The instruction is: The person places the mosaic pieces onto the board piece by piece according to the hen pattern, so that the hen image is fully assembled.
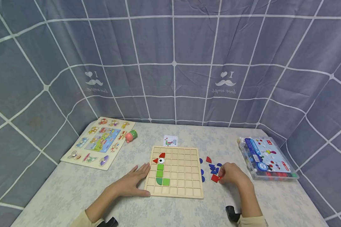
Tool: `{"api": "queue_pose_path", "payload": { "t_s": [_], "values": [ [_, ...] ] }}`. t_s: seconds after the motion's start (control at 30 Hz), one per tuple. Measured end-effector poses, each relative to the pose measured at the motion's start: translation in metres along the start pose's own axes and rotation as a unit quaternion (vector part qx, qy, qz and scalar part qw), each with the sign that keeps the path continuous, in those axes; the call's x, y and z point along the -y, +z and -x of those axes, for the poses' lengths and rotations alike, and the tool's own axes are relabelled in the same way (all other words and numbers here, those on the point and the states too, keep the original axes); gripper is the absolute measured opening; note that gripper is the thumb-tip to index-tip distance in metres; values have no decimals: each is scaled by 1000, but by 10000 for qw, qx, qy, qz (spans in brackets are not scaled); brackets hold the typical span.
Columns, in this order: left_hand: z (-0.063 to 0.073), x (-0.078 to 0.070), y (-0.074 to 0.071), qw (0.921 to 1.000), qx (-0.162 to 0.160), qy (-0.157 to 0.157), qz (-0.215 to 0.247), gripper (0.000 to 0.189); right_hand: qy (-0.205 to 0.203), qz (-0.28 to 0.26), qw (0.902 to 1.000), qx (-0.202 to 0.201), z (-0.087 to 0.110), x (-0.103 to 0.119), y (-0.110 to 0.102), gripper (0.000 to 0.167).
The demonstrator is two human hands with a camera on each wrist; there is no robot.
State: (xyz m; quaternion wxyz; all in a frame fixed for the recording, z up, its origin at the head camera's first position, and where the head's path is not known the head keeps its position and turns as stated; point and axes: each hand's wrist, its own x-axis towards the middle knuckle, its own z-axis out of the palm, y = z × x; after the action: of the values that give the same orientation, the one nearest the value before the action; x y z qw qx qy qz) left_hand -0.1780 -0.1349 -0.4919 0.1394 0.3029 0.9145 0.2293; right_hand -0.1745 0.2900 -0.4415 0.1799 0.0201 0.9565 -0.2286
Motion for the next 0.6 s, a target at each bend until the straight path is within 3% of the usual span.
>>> {"api": "queue_pose_path", "payload": {
  "t_s": [0.6],
  "values": [
    [0, -1, -1, 10000, 13, -33, -33, 109, -127, -146, 9997, -114, 2, -12, -5, 19]
  ]
}}
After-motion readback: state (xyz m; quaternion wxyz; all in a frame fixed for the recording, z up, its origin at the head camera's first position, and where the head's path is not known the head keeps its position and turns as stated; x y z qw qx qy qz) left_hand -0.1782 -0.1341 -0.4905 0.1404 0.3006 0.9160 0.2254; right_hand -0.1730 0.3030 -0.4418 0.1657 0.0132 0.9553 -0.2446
